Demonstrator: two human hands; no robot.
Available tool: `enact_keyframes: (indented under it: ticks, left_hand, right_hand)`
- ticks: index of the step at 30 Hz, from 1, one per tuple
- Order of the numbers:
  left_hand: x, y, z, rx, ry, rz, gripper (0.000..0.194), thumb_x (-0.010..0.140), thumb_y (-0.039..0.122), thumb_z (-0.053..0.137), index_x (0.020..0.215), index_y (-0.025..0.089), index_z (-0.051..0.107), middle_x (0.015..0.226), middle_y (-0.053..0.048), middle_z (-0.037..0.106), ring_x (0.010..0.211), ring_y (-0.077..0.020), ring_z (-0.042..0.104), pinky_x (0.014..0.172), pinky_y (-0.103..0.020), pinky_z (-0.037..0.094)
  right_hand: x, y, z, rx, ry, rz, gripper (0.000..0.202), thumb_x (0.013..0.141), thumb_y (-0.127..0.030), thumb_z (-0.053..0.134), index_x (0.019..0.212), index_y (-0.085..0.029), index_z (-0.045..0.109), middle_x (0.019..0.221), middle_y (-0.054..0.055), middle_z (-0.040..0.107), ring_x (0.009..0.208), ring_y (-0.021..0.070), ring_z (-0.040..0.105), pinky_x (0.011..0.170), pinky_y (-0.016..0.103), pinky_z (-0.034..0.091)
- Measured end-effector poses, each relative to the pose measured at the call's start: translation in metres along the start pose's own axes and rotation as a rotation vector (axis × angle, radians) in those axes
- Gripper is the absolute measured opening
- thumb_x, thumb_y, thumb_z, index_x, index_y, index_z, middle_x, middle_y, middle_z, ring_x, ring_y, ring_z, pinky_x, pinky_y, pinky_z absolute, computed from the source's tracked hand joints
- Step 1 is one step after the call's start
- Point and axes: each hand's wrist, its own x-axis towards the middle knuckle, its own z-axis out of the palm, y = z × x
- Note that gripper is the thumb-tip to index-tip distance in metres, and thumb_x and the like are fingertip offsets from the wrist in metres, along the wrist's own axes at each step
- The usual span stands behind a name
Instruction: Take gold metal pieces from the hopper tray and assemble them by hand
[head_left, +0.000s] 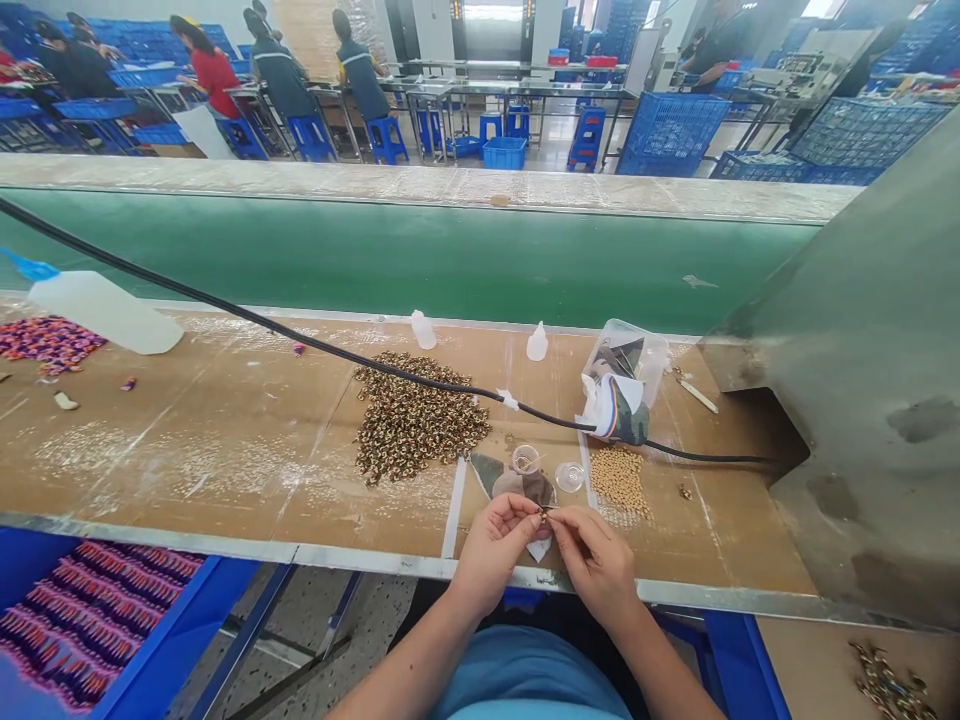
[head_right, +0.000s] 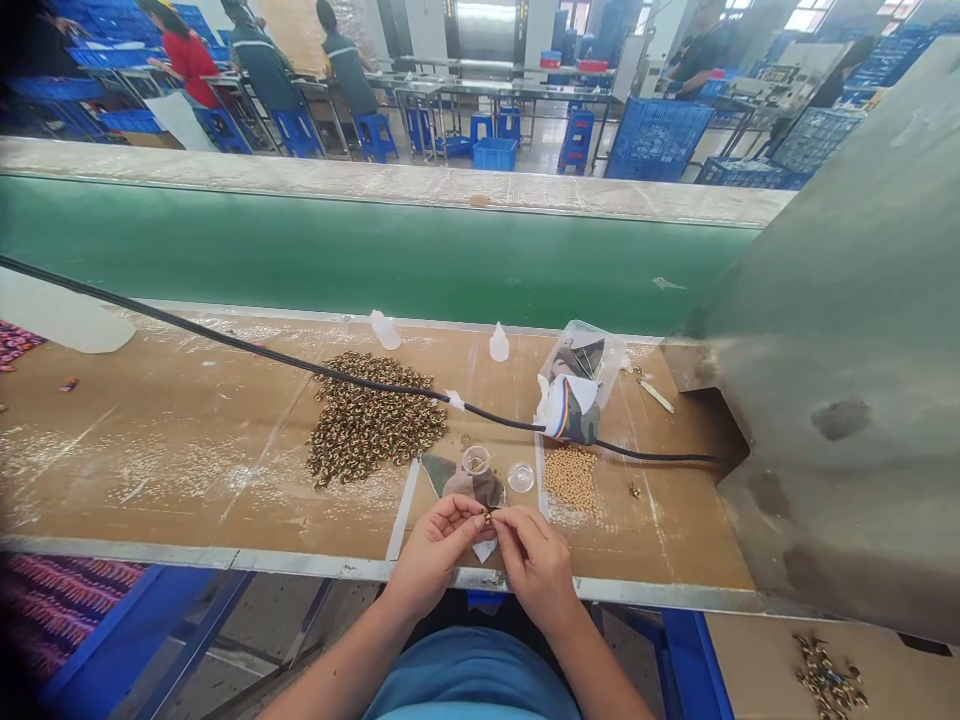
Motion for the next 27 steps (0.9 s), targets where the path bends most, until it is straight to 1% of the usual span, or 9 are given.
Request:
enact_keyframes:
  ticks: [3,6,9,13,15,20,23,27]
  left_hand:
    - [-0.0003,-0.0020,-0.0013,-0.027,-0.008,0.016,0.037,0.060,0.036,0.079,0.076,0.011,0.057,0.074,-0.002,0.061,0.072,-0.0111,0.059,0.076,-0.027,0.050]
    - [-0.0008,-0.0028,-0.0025,-0.034,-0.020,0.036,0.035,0.061,0.035,0.079,0.076,0.012,0.057,0.076,-0.002,0.061,0.073,-0.0107,0.058,0.077,-0.026,0.050]
    - [-0.0013,-0.0027,-0.0032,-0.006,-0.027,0.049,0.035,0.062,0.035,0.078,0.077,0.012,0.057,0.077,-0.002,0.061,0.073,-0.0111,0.058,0.076,-0.026,0.050]
    - [-0.0022,-0.0023,-0.0031,0.052,-0.048,0.062,0.035,0.063,0.036,0.077,0.078,0.012,0.057,0.079,-0.005,0.064,0.076,-0.0130,0.060,0.077,-0.026,0.049]
    - [-0.0026,-0.0023,-0.0030,0.057,-0.066,0.068,0.035,0.064,0.037,0.077,0.078,0.012,0.056,0.082,-0.006,0.065,0.079,-0.0142,0.061,0.078,-0.027,0.049]
    - [-0.0019,-0.0043,-0.0045,0.048,-0.085,0.076,0.034,0.066,0.037,0.075,0.078,0.013,0.054,0.088,-0.009,0.067,0.086,-0.0175,0.062,0.083,-0.032,0.049]
    - [-0.0013,-0.0064,-0.0066,0.048,-0.097,0.080,0.033,0.067,0.037,0.074,0.079,0.013,0.055,0.089,-0.009,0.067,0.086,-0.0171,0.062,0.083,-0.032,0.049]
    - [-0.0015,-0.0077,-0.0084,0.056,-0.115,0.085,0.031,0.069,0.036,0.073,0.080,0.013,0.055,0.090,-0.009,0.067,0.086,-0.0162,0.062,0.083,-0.031,0.049]
  right_hand:
    - [-0.0013,-0.0027,-0.0003,0.006,0.035,0.018,0.013,0.090,-0.012,0.051,0.099,-0.018,0.058,0.088,0.004,0.062,0.081,0.0103,0.060,0.072,0.018,0.049]
    - [-0.0020,-0.0038,0.0003,0.024,0.022,0.040,0.011,0.089,-0.014,0.053,0.096,-0.018,0.060,0.088,0.004,0.061,0.077,0.0103,0.060,0.066,0.018,0.050]
    - [-0.0028,-0.0036,0.0017,0.029,0.030,0.061,0.010,0.089,-0.015,0.054,0.095,-0.018,0.061,0.088,0.005,0.060,0.074,0.0108,0.060,0.062,0.018,0.050]
    - [-0.0035,-0.0040,0.0011,0.017,0.051,0.053,0.009,0.088,-0.014,0.054,0.093,-0.019,0.061,0.087,0.005,0.059,0.074,0.0108,0.060,0.063,0.018,0.051]
    - [-0.0040,-0.0044,-0.0005,-0.010,0.045,0.029,0.010,0.088,-0.014,0.054,0.094,-0.019,0.061,0.087,0.005,0.060,0.076,0.0110,0.060,0.065,0.019,0.051]
    - [-0.0051,-0.0036,-0.0038,-0.141,0.003,-0.117,0.015,0.090,-0.013,0.050,0.101,-0.019,0.058,0.091,0.006,0.061,0.082,0.0130,0.062,0.071,0.022,0.052]
    - [-0.0048,-0.0027,-0.0044,-0.178,0.000,-0.142,0.015,0.091,-0.012,0.049,0.103,-0.017,0.057,0.091,0.006,0.061,0.082,0.0128,0.061,0.072,0.021,0.051]
    - [-0.0037,-0.0037,-0.0051,-0.196,-0.014,-0.136,0.013,0.092,-0.014,0.047,0.101,-0.017,0.056,0.091,0.006,0.060,0.082,0.0126,0.061,0.071,0.020,0.050]
